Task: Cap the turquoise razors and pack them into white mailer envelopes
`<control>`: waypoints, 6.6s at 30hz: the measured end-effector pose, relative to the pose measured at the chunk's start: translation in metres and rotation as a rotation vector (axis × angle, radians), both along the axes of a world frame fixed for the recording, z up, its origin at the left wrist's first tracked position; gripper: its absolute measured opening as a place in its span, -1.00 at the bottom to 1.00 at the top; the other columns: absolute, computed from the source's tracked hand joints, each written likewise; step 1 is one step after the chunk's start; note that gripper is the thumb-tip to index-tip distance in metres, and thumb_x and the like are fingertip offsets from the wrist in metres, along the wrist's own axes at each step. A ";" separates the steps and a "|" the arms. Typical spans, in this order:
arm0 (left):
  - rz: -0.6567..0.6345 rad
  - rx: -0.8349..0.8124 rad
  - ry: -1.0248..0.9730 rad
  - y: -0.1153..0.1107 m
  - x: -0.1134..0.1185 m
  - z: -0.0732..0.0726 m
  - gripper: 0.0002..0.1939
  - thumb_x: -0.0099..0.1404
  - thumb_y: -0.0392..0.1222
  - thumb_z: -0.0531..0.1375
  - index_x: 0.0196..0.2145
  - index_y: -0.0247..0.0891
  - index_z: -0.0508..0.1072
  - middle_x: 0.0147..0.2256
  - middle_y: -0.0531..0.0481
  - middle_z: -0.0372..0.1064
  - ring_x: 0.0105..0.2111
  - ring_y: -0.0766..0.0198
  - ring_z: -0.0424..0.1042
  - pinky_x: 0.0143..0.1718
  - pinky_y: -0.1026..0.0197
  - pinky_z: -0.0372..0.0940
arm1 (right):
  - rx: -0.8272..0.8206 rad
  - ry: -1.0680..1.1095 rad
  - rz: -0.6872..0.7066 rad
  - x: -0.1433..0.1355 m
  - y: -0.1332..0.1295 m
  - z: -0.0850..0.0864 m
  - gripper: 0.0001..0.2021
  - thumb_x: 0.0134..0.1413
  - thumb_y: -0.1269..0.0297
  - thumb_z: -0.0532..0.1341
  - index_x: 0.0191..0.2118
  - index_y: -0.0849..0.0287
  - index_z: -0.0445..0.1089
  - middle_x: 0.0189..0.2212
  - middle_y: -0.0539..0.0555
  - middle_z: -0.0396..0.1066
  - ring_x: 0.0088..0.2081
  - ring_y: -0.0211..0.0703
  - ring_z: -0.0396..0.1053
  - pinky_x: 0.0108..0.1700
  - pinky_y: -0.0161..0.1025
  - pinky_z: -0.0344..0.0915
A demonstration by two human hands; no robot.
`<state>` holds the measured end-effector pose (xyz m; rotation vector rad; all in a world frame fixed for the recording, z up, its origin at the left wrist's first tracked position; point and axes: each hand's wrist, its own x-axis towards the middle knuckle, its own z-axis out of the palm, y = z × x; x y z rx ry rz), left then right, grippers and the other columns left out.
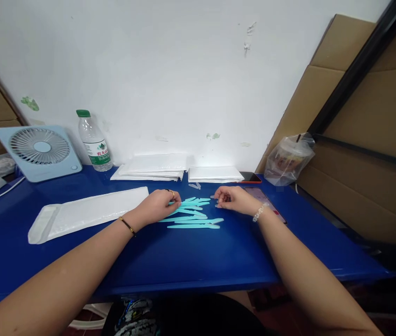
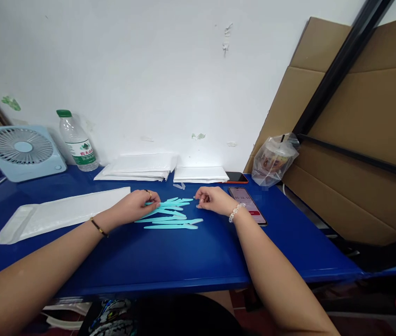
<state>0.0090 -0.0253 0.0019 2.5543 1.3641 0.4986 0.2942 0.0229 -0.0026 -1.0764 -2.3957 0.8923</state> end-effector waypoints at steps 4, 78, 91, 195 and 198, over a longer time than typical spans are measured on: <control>0.027 -0.009 0.010 0.004 -0.005 -0.004 -0.76 0.22 -0.09 0.02 -0.35 -0.20 0.44 -0.37 0.02 0.41 -0.37 0.25 0.35 -0.40 0.28 0.17 | 0.182 -0.089 0.023 -0.001 -0.001 0.001 -0.85 -0.04 0.24 0.24 -0.35 0.20 0.40 -0.35 0.06 0.34 -0.37 -0.25 0.30 -0.31 -0.30 0.25; -0.111 -0.106 0.123 -0.012 0.009 0.000 -0.85 0.17 -0.16 0.08 -0.48 -0.22 0.39 -0.53 0.08 0.34 -0.51 0.33 0.27 -0.51 0.30 0.04 | 0.199 -0.303 0.187 -0.024 -0.021 0.007 -0.91 0.02 0.32 0.19 -0.41 0.21 0.40 -0.50 0.00 0.37 -0.51 -0.32 0.22 -0.47 -0.39 0.08; -0.082 -0.041 0.114 -0.006 0.009 -0.006 -0.73 0.24 -0.05 0.05 -0.20 -0.16 0.44 -0.46 0.04 0.31 -0.44 0.29 0.30 -0.48 0.30 0.08 | 0.297 -0.202 0.105 -0.042 -0.029 0.000 -0.91 0.00 0.30 0.22 -0.37 0.20 0.42 -0.47 0.00 0.34 -0.47 -0.32 0.24 -0.42 -0.38 0.09; 0.261 -0.226 -0.086 0.013 0.005 -0.019 -0.75 0.07 0.03 0.15 -0.38 -0.18 0.43 -0.44 0.06 0.41 -0.48 0.29 0.35 -0.58 0.30 0.06 | 0.347 -0.254 -0.157 -0.011 0.021 -0.018 -0.94 -0.03 0.33 0.20 -0.40 0.17 0.41 -0.38 0.04 0.35 -0.40 -0.25 0.27 -0.37 -0.35 0.15; 0.280 -0.263 -0.095 0.014 0.005 -0.019 -0.78 0.08 0.00 0.14 -0.44 -0.21 0.43 -0.47 0.05 0.41 -0.48 0.29 0.35 -0.58 0.31 0.05 | 0.384 -0.235 -0.166 -0.017 0.017 -0.018 -0.93 -0.01 0.34 0.18 -0.43 0.18 0.39 -0.37 0.05 0.36 -0.41 -0.26 0.27 -0.37 -0.35 0.13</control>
